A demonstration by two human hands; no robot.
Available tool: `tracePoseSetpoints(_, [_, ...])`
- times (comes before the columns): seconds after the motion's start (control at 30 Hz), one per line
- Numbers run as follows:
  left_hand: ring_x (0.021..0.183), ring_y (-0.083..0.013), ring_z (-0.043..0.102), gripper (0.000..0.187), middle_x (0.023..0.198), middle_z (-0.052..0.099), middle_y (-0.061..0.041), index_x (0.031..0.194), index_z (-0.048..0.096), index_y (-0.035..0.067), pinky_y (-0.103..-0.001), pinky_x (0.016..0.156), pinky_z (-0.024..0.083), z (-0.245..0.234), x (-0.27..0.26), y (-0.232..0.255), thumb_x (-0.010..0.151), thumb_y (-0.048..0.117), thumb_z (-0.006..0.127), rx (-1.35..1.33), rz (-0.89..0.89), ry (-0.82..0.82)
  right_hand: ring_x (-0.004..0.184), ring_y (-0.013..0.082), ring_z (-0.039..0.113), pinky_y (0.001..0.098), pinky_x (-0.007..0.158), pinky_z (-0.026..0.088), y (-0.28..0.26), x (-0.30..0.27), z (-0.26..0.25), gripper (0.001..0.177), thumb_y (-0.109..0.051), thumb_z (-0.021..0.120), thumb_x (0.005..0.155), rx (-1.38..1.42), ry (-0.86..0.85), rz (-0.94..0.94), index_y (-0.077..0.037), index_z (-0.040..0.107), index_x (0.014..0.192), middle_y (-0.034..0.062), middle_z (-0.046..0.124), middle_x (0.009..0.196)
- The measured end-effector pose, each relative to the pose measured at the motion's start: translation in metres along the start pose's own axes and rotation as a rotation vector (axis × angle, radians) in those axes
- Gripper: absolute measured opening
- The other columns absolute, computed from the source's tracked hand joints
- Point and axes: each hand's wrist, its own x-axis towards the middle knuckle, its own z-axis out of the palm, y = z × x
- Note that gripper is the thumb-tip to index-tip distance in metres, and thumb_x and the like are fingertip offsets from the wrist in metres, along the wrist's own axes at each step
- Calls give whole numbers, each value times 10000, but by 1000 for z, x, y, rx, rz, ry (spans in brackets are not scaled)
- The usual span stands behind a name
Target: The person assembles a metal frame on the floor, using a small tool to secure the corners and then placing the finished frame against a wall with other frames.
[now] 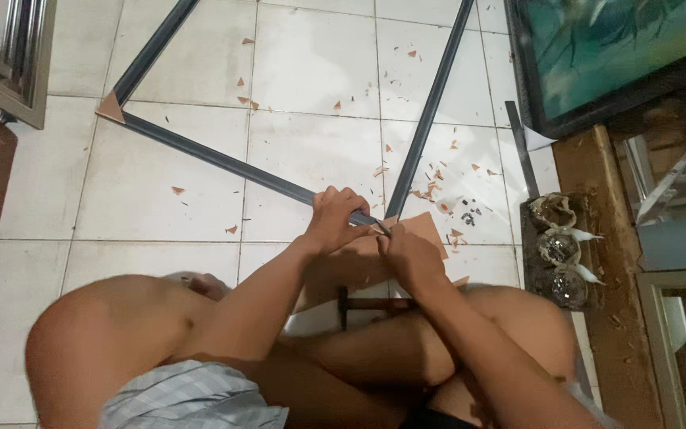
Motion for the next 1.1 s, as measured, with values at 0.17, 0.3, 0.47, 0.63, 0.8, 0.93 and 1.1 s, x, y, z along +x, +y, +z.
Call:
tracePoseSetpoints(0.17, [1088, -261, 534, 281, 1029, 589, 34, 995, 653, 267, -554, 1068, 334, -5, -2, 6, 797, 376, 820, 27, -22, -18, 828, 443, 744, 567, 739, 581, 15, 17, 23, 410, -440, 372, 1062, -24, 91, -85, -78, 551, 992, 198, 718, 835])
tracePoseSetpoints(0.3, [1060, -269, 548, 286, 1018, 594, 22, 998, 656, 262, -570, 1043, 368, -4, -2, 5, 793, 367, 825, 85, -11, 0, 800, 408, 742, 532, 740, 602, 26, 31, 45, 382, -418, 438, 1070, -124, 248, -151, -73, 568, 969, 187, 682, 790])
tracePoseSetpoints(0.47, [1060, -233, 507, 289, 1056, 578, 61, 1040, 650, 305, -536, 1083, 320, 5, 1, -1, 807, 394, 795, 102, 9, -3, 975, 471, 731, 601, 854, 559, 19, 14, -1, 544, -544, 357, 1048, -64, -59, -15, -66, 614, 1013, 237, 735, 933])
tracePoseSetpoints(0.63, [1057, -247, 515, 281, 1063, 589, 47, 1039, 652, 292, -543, 1070, 340, 0, -1, -6, 810, 382, 788, 67, 28, 5, 1030, 462, 723, 626, 893, 548, 20, 18, -6, 549, -548, 356, 1040, -43, -149, 9, -74, 631, 1074, 227, 743, 996])
tracePoseSetpoints(0.8, [1049, -275, 519, 295, 1064, 584, 27, 1036, 644, 280, -559, 1049, 358, 4, -4, -8, 822, 420, 790, 56, 42, -1, 1120, 467, 698, 640, 945, 521, 27, 11, -15, 550, -542, 362, 1065, -96, -195, 10, -77, 636, 1170, 249, 732, 1091])
tracePoseSetpoints(0.93, [1072, -256, 524, 320, 1072, 568, 51, 1059, 644, 333, -517, 1054, 367, 9, 8, -10, 820, 501, 774, 146, 4, -19, 1224, 432, 652, 627, 1024, 492, 26, -2, -42, 472, -513, 421, 1024, 0, -225, 34, -151, 547, 1299, 205, 716, 1192])
tracePoseSetpoints(1.1, [1094, -258, 495, 256, 1061, 539, 55, 1010, 616, 330, -548, 1092, 305, 0, 13, 8, 847, 484, 741, 139, -55, -169, 1188, 487, 652, 627, 1020, 489, 34, -29, -73, 546, -548, 377, 1039, 401, -157, 205, -103, 469, 1341, 313, 710, 1161])
